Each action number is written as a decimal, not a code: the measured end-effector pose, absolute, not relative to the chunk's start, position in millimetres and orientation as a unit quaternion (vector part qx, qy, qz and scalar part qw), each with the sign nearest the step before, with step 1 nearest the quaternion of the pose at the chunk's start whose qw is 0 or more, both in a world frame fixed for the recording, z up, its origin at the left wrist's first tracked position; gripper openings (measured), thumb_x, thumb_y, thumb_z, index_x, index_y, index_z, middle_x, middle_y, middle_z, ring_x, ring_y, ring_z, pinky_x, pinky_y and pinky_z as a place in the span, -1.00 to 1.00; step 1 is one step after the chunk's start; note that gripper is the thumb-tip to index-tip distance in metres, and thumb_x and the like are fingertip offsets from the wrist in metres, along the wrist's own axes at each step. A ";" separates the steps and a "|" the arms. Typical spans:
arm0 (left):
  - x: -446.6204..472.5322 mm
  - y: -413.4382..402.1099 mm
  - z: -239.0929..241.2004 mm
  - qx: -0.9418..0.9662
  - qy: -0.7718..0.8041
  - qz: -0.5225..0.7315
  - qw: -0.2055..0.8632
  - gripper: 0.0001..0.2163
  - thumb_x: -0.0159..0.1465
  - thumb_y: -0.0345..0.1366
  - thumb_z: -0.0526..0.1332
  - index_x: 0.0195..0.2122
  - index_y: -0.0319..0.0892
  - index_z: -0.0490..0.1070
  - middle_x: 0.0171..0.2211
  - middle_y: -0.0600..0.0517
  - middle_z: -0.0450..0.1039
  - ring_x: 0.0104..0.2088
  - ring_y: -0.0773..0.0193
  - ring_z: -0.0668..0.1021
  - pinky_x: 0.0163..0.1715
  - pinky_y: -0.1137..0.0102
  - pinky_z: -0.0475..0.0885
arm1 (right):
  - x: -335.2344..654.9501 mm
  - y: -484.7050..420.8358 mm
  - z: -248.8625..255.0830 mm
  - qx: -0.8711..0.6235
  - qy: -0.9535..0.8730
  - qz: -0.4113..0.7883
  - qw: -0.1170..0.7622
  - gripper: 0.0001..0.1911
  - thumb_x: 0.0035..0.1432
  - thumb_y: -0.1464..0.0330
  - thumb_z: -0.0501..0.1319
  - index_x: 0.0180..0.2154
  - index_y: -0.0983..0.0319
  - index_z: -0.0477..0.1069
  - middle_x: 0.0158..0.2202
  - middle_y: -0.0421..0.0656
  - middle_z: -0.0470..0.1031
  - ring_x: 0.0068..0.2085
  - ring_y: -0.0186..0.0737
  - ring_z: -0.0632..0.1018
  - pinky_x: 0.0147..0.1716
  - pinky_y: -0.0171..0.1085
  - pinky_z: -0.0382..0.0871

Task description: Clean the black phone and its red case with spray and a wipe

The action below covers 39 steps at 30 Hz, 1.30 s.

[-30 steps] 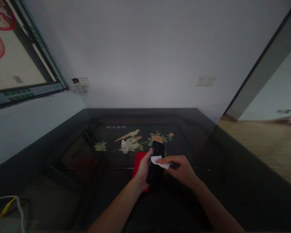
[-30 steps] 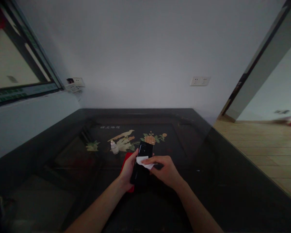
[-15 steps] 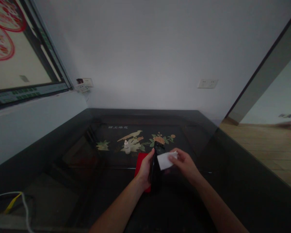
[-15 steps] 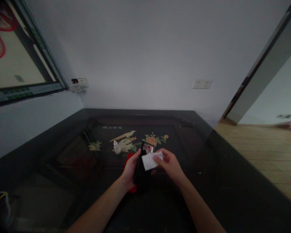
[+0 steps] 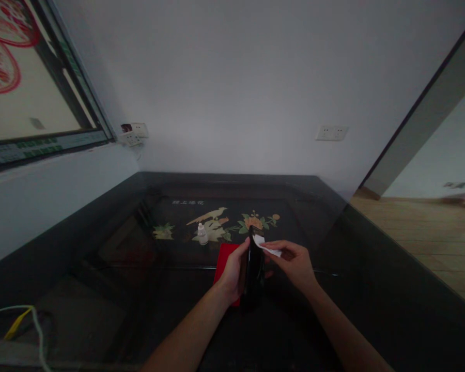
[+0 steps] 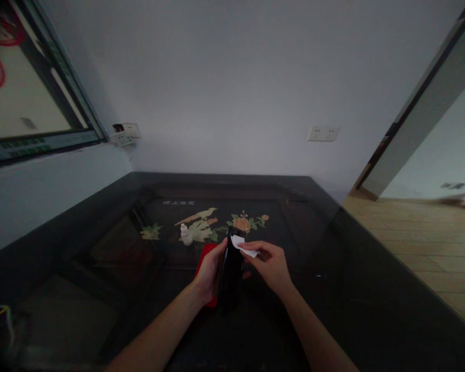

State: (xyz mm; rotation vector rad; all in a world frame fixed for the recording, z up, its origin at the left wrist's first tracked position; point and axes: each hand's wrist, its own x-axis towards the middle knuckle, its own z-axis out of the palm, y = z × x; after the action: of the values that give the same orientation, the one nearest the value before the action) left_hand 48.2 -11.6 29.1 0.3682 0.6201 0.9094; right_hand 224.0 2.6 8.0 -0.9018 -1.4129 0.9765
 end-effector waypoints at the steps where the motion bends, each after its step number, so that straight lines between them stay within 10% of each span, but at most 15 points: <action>1: 48.4 -11.2 29.0 0.172 0.290 0.428 0.839 -0.59 0.39 -0.02 0.15 -0.03 -0.28 0.53 -0.22 -0.17 0.64 -0.20 0.05 0.68 -0.15 0.22 0.59 | 222.8 0.4 7.4 -0.370 -0.619 0.425 0.548 -0.86 0.06 0.30 0.48 -0.31 0.19 0.64 -0.16 -0.03 0.71 -0.08 0.00 0.69 0.01 -0.04 0.58; 16: 45.2 -6.1 28.7 0.152 0.326 0.483 0.798 -0.60 0.35 0.02 0.23 -0.10 -0.28 0.53 -0.20 -0.15 0.61 -0.23 0.13 0.65 -0.18 0.25 0.61 | 225.4 -26.3 35.1 -0.233 -0.607 0.735 0.193 -0.69 -0.10 0.23 0.55 -0.32 0.26 0.65 -0.24 -0.07 0.72 -0.18 -0.09 0.72 -0.12 -0.17 0.59; 26: 42.1 -2.2 26.9 0.157 0.329 0.458 0.811 -0.65 0.36 0.00 0.20 -0.33 -0.23 0.42 -0.38 -0.07 0.60 -0.43 0.17 0.65 -0.37 0.29 0.58 | 241.4 2.5 27.7 -0.419 -0.509 0.587 0.469 -0.59 0.08 0.09 0.45 -0.28 0.20 0.35 -0.47 -0.28 0.51 -0.56 -0.36 0.51 -0.76 -0.50 0.33; 31: 41.7 -5.3 31.4 0.142 0.332 0.460 0.811 -0.66 0.38 0.00 0.15 -0.24 -0.23 0.41 -0.39 -0.12 0.60 -0.39 0.06 0.68 -0.25 0.13 0.59 | 234.4 8.1 19.6 -0.450 -0.508 0.439 0.589 -0.60 0.11 0.11 0.43 -0.14 0.20 0.45 -0.19 -0.10 0.61 -0.19 -0.10 0.66 -0.30 -0.19 0.68; 39: 40.1 -2.9 29.4 0.125 0.318 0.467 0.815 -0.64 0.39 0.00 0.14 -0.28 -0.24 0.45 -0.43 -0.08 0.60 -0.44 0.13 0.66 -0.30 0.24 0.57 | 228.5 -31.2 39.5 -0.323 -0.765 0.149 0.537 -0.68 0.26 0.50 0.29 0.01 0.10 0.57 0.09 -0.07 0.60 0.10 -0.05 0.61 0.15 -0.04 0.51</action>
State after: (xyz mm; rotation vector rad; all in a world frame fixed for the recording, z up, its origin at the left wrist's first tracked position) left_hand 40.1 -2.9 29.4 0.2676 0.6777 0.9971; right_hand 228.5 -31.2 39.5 -0.7685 -1.8197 0.3549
